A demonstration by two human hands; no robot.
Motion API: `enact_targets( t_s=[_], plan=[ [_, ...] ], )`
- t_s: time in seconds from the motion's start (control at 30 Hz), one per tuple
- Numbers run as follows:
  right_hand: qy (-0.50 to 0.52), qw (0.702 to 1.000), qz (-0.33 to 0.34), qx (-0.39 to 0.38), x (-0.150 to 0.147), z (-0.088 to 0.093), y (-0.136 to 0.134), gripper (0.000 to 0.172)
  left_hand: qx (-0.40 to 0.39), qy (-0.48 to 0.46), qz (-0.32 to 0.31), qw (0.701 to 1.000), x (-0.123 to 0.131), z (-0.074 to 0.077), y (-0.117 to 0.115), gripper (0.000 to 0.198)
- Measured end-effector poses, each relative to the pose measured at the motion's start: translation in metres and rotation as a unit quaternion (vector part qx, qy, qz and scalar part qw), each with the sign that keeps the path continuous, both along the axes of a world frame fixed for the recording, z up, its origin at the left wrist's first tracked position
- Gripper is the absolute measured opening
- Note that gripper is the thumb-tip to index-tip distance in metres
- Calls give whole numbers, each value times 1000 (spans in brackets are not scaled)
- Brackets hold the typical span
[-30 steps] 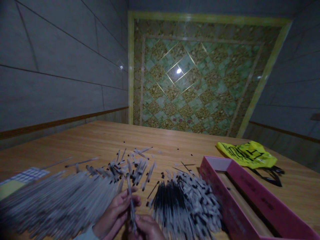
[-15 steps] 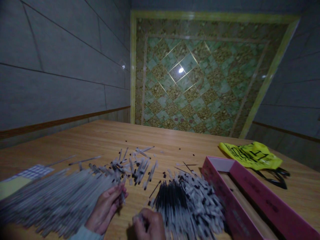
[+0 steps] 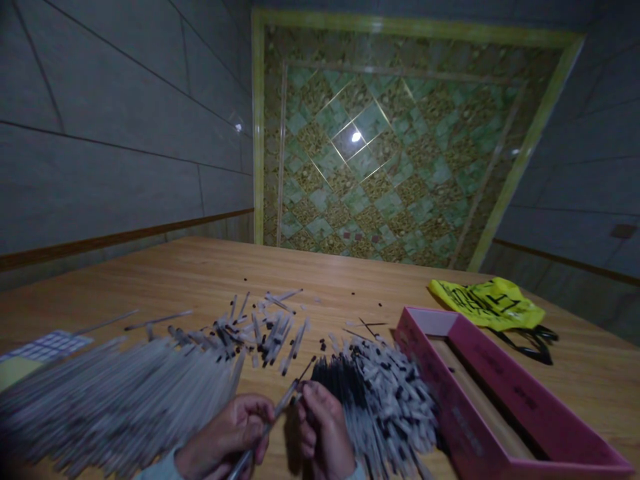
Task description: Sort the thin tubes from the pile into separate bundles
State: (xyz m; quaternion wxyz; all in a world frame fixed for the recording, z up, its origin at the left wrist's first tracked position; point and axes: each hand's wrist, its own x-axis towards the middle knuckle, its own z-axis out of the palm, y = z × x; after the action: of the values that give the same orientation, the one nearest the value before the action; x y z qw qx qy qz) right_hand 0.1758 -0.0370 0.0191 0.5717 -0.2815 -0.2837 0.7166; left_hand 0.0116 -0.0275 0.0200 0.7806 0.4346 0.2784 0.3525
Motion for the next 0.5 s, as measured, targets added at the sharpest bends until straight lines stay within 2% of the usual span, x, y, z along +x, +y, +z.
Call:
enact_targets(
  t_s=[0.17,0.23,0.3,0.37,0.43,0.5],
  plan=[
    [-66,997,-29,20,0,-4,2,32,-37,-19,-12,999,-2,0,1,33],
    [-96,994,-42,28,0,-6,2,35,-67,-71,25,995,-4,0,3,28],
    [-109,993,-47,30,-2,-7,2,36,-92,-130,87,983,-6,1,6,22],
    [-108,993,-42,28,-6,-9,0,36,-96,-166,133,972,-7,2,9,29],
    [-102,994,-37,27,-9,-11,-1,37,-68,-160,161,972,-5,3,10,36],
    [-99,994,-33,27,-13,-14,-2,38,-24,-105,194,975,-2,4,10,33]
  ],
)
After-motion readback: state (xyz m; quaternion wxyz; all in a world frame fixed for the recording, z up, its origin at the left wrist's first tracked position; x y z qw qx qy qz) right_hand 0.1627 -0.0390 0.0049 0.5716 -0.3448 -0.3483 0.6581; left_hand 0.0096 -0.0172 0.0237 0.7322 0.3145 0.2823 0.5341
